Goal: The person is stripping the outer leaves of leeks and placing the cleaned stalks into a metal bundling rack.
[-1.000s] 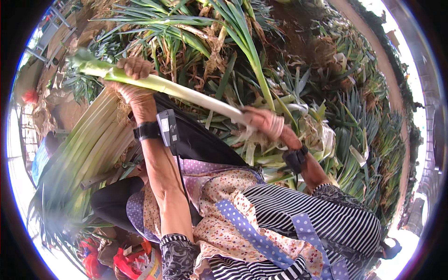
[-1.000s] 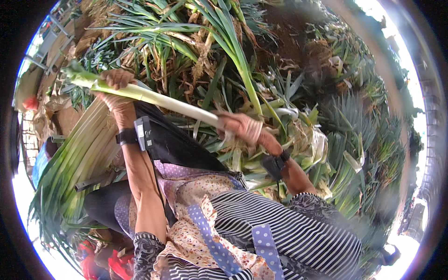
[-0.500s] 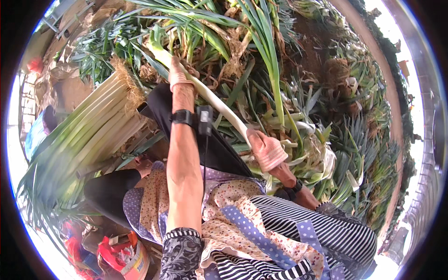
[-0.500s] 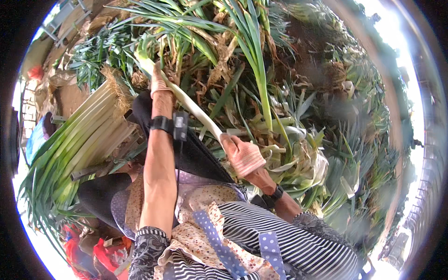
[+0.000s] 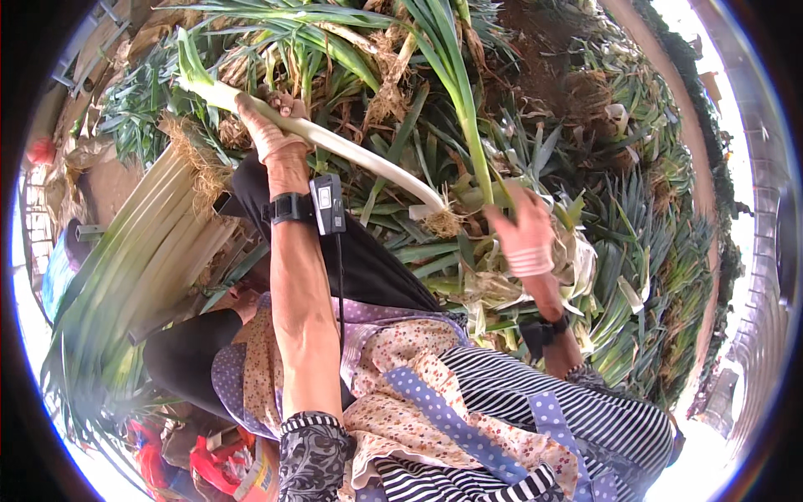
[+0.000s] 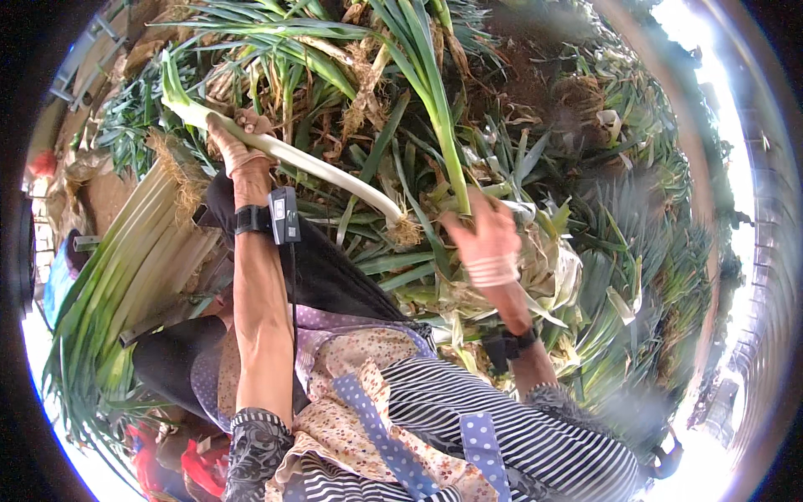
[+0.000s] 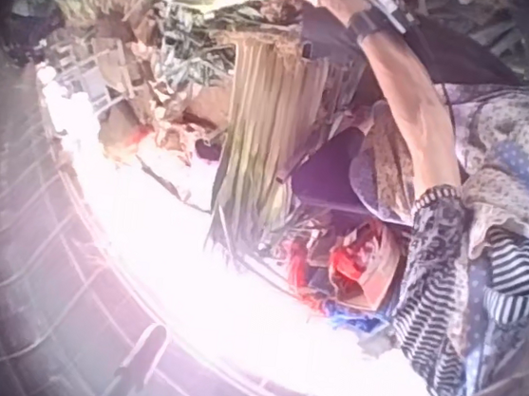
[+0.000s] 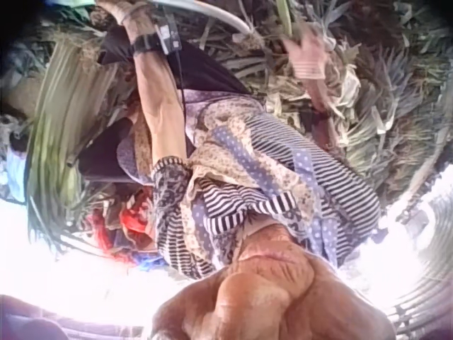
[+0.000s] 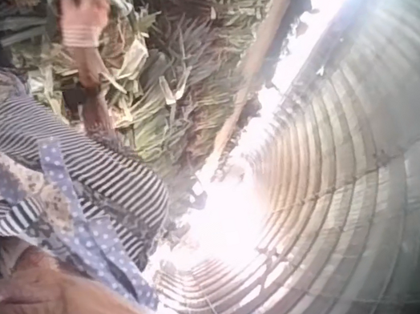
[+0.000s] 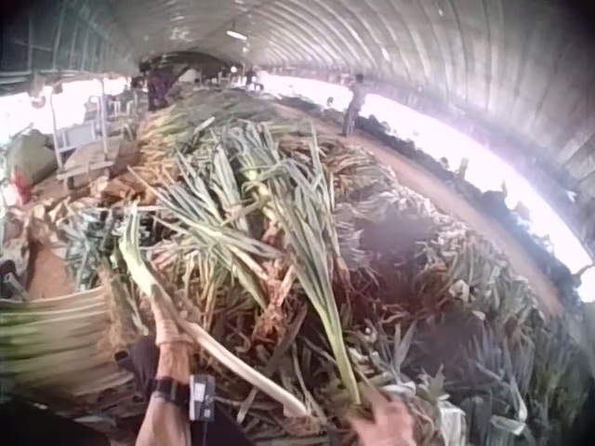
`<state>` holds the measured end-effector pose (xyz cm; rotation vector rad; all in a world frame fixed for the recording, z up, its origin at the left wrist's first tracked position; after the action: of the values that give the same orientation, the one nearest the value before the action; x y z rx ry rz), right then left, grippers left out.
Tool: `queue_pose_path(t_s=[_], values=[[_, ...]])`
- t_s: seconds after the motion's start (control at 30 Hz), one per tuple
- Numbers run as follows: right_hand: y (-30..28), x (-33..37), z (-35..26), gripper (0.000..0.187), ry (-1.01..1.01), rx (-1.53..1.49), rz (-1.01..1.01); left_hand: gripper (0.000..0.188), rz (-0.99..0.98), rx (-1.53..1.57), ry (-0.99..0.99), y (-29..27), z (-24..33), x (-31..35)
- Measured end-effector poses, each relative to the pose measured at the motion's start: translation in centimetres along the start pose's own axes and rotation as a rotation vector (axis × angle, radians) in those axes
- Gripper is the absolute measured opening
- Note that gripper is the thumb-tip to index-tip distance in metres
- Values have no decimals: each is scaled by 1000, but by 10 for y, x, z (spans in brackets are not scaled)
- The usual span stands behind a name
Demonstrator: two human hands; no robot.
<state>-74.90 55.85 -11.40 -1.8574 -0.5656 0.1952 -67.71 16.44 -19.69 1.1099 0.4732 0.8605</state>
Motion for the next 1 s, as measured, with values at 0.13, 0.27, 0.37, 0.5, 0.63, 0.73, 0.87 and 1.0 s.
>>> queue_pose_path(t_s=[0.13,0.27,0.37,0.5,0.63,0.73,0.87,1.0], values=[[-3,-7,-111,60,-447,7,153,47,-16,234,-122,-10,-7,-2],[23,-26,-136,44,-498,25,69,46,21,129,-58,-13,9,-3],[74,-34,-117,39,-508,136,-193,44,155,187,-78,-13,9,16],[148,-50,1,55,-135,177,-495,44,158,-47,-1,3,19,31],[98,-55,9,36,-2,-657,-108,43,84,-24,32,11,19,30],[56,-44,-99,43,-571,-40,188,45,110,96,68,23,25,36],[78,-67,-145,51,-485,-197,-93,50,115,97,135,38,63,33],[72,-85,-214,42,-743,-339,114,48,-74,-120,305,56,152,19]])
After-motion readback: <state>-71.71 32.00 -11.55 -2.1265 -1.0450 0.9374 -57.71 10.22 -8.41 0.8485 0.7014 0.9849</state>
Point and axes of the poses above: each hand's wrist, its own x-axis away from the middle knuckle, its own y-axis out of the palm, z = x × y, the point moved 8 cm from there along -x, towards the middle knuckle, and after that the axes turned 10 degrees about -z, right-handed, at the moved point
